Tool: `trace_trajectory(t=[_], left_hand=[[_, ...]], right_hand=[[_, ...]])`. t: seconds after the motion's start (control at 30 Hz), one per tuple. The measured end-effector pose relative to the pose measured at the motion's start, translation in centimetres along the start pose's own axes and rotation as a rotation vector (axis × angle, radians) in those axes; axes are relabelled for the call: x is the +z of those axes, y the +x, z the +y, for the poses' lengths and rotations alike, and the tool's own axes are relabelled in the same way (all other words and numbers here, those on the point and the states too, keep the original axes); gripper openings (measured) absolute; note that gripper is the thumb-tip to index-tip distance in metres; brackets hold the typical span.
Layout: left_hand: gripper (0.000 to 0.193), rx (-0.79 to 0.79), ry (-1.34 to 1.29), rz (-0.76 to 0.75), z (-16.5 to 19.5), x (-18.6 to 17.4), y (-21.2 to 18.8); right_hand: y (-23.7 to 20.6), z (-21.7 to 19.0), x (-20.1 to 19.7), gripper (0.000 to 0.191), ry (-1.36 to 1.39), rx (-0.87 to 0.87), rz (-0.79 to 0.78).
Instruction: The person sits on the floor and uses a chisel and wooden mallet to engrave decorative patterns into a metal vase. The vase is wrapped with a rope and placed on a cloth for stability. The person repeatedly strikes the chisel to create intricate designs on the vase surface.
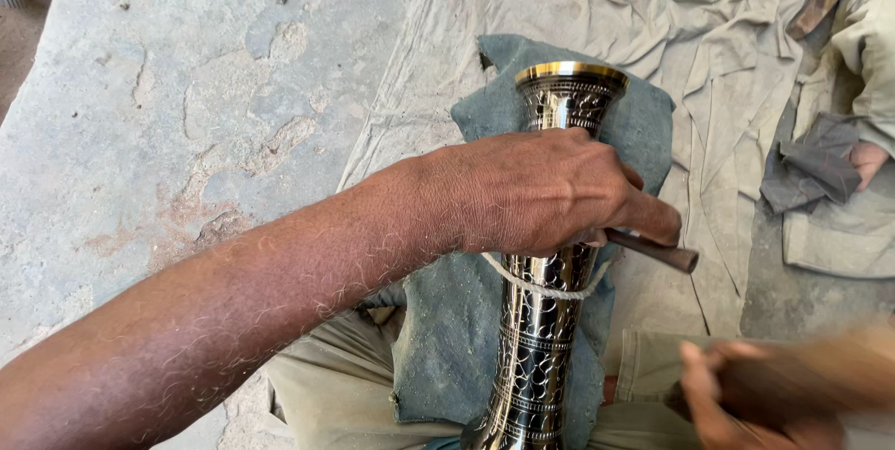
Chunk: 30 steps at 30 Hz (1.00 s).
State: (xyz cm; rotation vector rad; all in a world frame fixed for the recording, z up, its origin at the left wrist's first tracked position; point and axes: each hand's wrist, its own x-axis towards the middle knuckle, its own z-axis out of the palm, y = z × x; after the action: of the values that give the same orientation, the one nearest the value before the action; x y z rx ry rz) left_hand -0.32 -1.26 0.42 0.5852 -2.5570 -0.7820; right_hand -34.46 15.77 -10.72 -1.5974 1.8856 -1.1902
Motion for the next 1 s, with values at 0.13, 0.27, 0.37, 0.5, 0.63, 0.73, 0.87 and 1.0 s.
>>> trace_trajectory(t=[0.13,0.27,0.37,0.5,0.63,0.73,0.87,1.0], left_hand=[[0.033,0.006,-0.025,0.054,-0.7,0.6,-0.6],[0.032,-0.079,-0.155,0.180,-0.5,1.2,-1.9],[0.035,-0.182,-0.140,0.315,0.1,1.8,-3.2],[0.037,-0.256,-0.134,0.392,0.6,2.4,-4.0],[0.039,-0.321,-0.199,0.551,1.4,3.0,-4.5],[0.038,-0.342,-0.194,0.612,1.9,3.4,-5.1],[0.042,-0.369,-0.220,0.657,1.9,4.2,-5.0],[0.043,-0.419,-0.277,0.790,2.2,5.6,-5.3]], right_hand=[[2.5,-0.8,-1.8,0.033,0.053,-0.051,-0.009],[6.9,-0.7,-4.1,0.035,-0.413,-0.172,-0.488],[9.8,1.1,-5.1,0.037,-0.473,-0.014,-0.480],[13.4,5.2,-5.8,0.039,-0.581,0.061,-0.533],[18.7,9.7,-4.2,0.042,-0.653,0.115,-0.533],[22.0,9.5,-1.9,0.044,-0.689,0.126,-0.535],[24.6,3.6,-0.5,0.047,-0.746,0.019,-0.614],[25.6,-8.8,2.9,0.050,-0.703,-0.261,-0.670]])
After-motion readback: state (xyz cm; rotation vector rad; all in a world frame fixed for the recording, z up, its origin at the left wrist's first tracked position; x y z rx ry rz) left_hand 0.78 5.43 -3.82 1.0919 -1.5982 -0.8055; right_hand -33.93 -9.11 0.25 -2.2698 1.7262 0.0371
